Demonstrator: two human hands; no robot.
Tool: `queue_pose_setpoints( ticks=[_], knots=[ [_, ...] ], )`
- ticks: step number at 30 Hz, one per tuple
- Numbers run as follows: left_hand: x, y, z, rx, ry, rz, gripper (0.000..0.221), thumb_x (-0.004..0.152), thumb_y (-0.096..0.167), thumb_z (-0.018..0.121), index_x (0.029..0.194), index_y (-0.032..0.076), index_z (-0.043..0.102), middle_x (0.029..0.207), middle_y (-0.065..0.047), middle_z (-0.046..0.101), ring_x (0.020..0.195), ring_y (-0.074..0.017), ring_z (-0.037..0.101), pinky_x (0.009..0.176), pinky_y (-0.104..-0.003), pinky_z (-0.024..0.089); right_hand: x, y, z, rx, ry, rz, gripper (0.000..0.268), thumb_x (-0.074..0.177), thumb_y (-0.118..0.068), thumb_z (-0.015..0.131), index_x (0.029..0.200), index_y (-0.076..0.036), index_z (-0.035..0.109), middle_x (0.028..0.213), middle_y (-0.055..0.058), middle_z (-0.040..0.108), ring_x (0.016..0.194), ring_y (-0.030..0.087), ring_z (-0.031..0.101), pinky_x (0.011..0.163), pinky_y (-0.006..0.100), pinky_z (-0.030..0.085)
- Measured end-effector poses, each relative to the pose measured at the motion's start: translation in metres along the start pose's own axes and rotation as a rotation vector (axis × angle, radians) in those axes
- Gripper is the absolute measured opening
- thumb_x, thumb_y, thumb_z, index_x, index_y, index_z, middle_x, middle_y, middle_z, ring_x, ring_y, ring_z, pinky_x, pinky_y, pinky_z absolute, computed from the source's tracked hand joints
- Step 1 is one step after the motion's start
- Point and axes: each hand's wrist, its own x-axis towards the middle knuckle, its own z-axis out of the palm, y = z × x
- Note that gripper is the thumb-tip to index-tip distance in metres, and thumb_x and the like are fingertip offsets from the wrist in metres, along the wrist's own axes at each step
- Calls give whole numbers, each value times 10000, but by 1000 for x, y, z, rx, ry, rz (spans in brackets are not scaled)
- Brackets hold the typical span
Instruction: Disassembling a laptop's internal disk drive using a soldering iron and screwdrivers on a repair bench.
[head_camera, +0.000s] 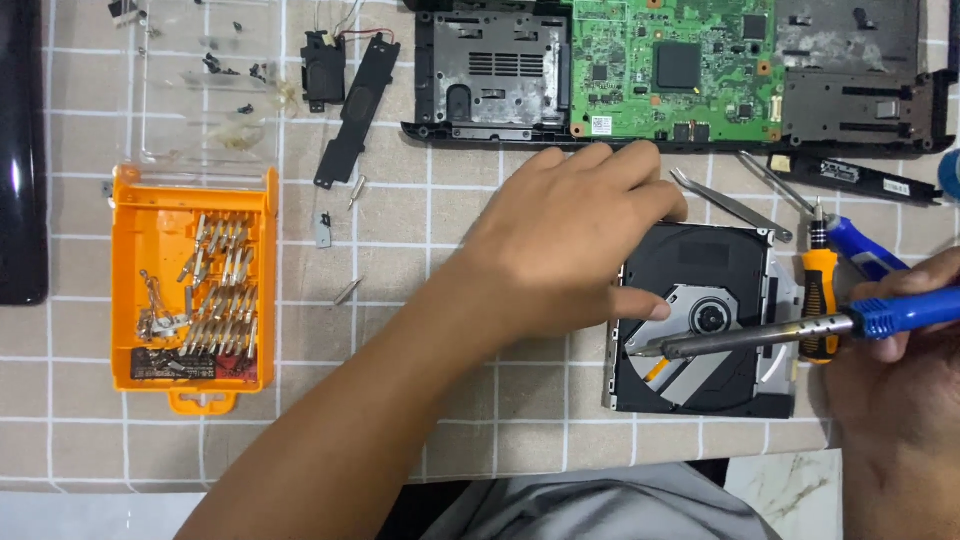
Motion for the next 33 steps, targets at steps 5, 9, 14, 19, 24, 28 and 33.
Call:
queue_pose_setpoints(
  ticks=[5, 9, 14, 19, 24, 28, 33],
  knots=[
    [-1, -4, 5, -36, 75, 18, 447, 770, 464, 727, 1123, 210, 626, 1073, 19, 563, 1014, -223, 547, 831, -420, 419, -1, 2, -4, -48, -54, -3, 317, 1079, -489, 444, 927, -211, 467, 655, -112, 400, 502, -39, 351, 587, 106, 318],
    [0, -5, 5, -37, 75, 27, 463, 774, 470, 722, 1145, 212, 620, 1079, 21, 562, 1027, -219, 547, 826, -416, 421, -2, -3, 3, -77, -44, -31, 349, 1063, -502, 451, 901, -193, 451, 632, -99, 349, 494, -35, 310, 569, 104, 283],
    [0, -5, 5, -34, 65, 19, 466, 777, 474, 719, 1154, 221, 612, 1092, 26, 563, 1031, -214, 543, 828, -409, 415, 0, 0, -1, -45, -42, -18, 324, 1063, -481, 459, 908, -197, 461, 691, -113, 404, 496, -42, 337, 599, 95, 308],
    [0, -6, 5, -40, 64, 21, 470, 777, 478, 717, 1154, 219, 610, 1082, 19, 563, 1022, -218, 547, 824, -410, 414, 1, 3, -2, 3, -78, -20, 315, 1030, -473, 507, 914, -189, 437, 603, -100, 332, 481, -38, 304, 564, 79, 286],
    [1, -6, 7, -31, 81, 26, 464, 776, 477, 721, 1147, 221, 612, 1087, 23, 563, 1017, -214, 549, 830, -407, 417, 1, 0, 0, -31, -57, -19, 327, 1051, -483, 468, 893, -197, 462, 584, -94, 350, 479, -32, 329, 608, 105, 301],
    [1, -6, 8, -20, 94, 33, 460, 774, 478, 728, 1138, 221, 613, 1074, 25, 560, 1007, -221, 548, 820, -412, 417, -4, -6, 5, -91, 0, 8, 338, 1069, -502, 425, 902, -210, 460, 725, -122, 425, 506, -39, 339, 614, 94, 332],
    [0, -5, 5, -38, 66, 18, 461, 777, 472, 721, 1148, 220, 612, 1086, 28, 566, 1025, -215, 545, 839, -406, 413, -1, 1, -2, -25, -61, -6, 350, 1026, -555, 491, 935, -217, 471, 741, -134, 440, 518, -56, 366, 621, 83, 339]
  ],
)
